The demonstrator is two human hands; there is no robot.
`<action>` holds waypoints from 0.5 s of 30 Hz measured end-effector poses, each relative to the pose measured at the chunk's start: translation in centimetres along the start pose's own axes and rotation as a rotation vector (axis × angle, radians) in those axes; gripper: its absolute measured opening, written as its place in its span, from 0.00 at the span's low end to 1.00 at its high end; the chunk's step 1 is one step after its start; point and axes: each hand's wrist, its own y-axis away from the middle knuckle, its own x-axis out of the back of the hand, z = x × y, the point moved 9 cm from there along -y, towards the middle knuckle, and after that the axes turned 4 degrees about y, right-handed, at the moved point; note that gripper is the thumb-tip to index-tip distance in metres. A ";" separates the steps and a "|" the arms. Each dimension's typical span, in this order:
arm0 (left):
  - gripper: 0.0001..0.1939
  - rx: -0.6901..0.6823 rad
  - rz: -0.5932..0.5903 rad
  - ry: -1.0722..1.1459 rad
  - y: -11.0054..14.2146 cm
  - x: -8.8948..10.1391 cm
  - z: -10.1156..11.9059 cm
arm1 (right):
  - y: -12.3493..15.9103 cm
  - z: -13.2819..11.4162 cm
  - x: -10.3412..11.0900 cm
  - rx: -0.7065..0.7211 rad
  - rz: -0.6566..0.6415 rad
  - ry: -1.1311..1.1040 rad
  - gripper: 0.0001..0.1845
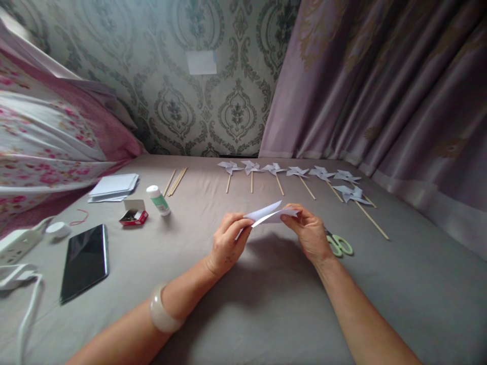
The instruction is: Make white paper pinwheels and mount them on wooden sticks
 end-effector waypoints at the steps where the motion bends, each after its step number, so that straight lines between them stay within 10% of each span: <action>1: 0.06 0.011 0.000 0.003 0.0 0.0 -0.1 | 0.0 0.1 0.0 -0.006 0.002 -0.003 0.12; 15: 0.10 0.595 0.224 0.572 -1.0 0.7 -5.5 | 0.0 2.7 0.6 -0.178 0.120 -0.190 0.20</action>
